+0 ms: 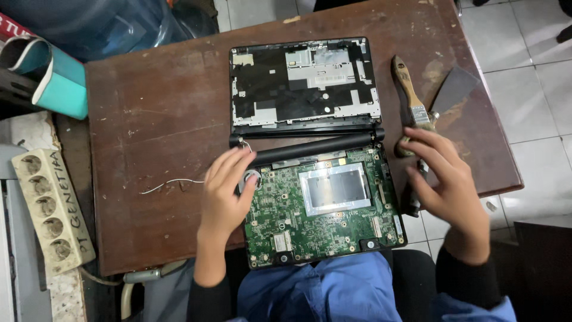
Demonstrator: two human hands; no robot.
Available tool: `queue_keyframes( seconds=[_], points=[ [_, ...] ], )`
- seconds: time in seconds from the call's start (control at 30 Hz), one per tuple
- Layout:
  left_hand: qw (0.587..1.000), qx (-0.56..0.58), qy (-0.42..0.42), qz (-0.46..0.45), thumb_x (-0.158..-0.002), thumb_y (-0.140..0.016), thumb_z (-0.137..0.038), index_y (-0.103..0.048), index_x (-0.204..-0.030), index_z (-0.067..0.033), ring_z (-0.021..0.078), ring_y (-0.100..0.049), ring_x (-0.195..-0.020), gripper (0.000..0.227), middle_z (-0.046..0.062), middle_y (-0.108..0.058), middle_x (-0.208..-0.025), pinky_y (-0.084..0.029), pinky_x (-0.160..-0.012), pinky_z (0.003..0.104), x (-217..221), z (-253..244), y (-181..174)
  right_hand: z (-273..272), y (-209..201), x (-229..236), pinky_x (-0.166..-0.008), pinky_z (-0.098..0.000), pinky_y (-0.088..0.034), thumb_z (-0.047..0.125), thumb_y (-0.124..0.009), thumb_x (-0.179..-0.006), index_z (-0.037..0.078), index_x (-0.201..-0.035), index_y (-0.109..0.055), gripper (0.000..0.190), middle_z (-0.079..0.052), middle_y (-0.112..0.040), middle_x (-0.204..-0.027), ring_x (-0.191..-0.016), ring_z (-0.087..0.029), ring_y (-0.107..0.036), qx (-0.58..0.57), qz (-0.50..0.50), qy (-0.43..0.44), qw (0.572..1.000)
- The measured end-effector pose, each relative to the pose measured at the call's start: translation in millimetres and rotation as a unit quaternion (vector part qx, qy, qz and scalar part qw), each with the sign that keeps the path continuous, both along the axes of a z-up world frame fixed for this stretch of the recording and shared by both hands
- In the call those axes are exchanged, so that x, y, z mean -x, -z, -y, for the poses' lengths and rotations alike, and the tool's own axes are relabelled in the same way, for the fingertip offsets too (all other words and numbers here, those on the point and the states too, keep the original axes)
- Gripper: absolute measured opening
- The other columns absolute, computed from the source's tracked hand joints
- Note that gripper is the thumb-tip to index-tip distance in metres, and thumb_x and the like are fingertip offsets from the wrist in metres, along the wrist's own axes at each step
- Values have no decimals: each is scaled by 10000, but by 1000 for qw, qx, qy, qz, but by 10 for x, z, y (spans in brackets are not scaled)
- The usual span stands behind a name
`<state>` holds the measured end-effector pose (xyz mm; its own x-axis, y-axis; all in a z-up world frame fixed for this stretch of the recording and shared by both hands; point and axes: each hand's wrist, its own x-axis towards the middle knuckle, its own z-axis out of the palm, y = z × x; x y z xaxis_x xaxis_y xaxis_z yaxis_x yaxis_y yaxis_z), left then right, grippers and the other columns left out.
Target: The person uses a screwdriver to remove screws from a disassembled laptop motherboard. They then use a brush to clean dust from the motherboard and the laptop casing.
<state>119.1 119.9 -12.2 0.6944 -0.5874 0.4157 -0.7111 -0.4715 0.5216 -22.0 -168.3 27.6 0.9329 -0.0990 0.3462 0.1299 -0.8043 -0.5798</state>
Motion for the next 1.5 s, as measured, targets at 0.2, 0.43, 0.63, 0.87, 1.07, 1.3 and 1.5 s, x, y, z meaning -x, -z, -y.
queue_keyframes(
  seconds=[0.2,0.43,0.63,0.87,1.07,1.3,1.5],
  points=[
    [993,-108,-8,-46,-691,-678,-279,-551,-1112,-113,316,-403,-1144,471,103,-437,-1257,-360,-862,465,-210,216,148,83,134,-436,-725,-437,-460,-70,-531,-720,-8,-1053,-573,342,-195,-583,-1013,-896,-402,-563,-8,8,35,999],
    [990,-132,-38,27,-719,-649,-311,-602,-922,-110,334,-337,-1194,289,87,-400,-1293,-340,-861,453,-236,183,277,255,404,-1259,-667,-468,-454,216,-617,-803,2,-1134,-500,410,-206,-595,-927,-732,-365,-600,47,-52,118,991],
    [991,-132,-17,28,-712,-682,-251,-605,-910,-133,387,-202,-1246,243,107,-296,-1342,-213,-908,679,-232,192,236,308,527,-1636,-984,-543,-108,348,-576,-741,76,-1248,-325,628,-140,-155,-1403,-1227,-390,-229,31,-330,47,942],
    [982,-183,-42,-4,-742,-635,-343,-434,-1201,-131,283,-227,-1268,544,46,-306,-1358,-193,-927,641,-266,169,312,282,316,-1639,-990,-587,-92,211,-566,-758,195,-1313,-295,618,10,-130,-1430,-1219,-486,-97,-27,-371,-17,928],
    [978,-201,-44,-36,-752,-603,-369,-429,-1218,-123,225,-271,-1244,555,5,-372,-1312,-196,-914,644,-267,170,281,294,280,-1593,-990,-528,-159,207,-557,-750,226,-1316,-295,624,55,-126,-1433,-1196,-443,-139,-22,-376,-34,926],
    [977,-196,-44,-67,-757,-596,-351,-385,-1257,-144,229,-220,-1276,581,4,-334,-1349,-139,-935,642,-248,174,222,371,287,-1455,-1024,-471,-194,148,-591,-767,256,-1303,-322,610,-50,39,-1434,-1330,-278,-54,-85,-267,-69,957],
    [988,-155,-23,-3,-746,-629,-304,-558,-1096,-151,257,-291,-1247,389,12,-433,-1276,-191,-929,643,-246,114,290,398,-45,-939,-521,-241,-338,36,-493,-837,25,-1131,-517,296,-125,-507,-1116,-542,-123,-356,-71,-65,-7,995]
  ],
)
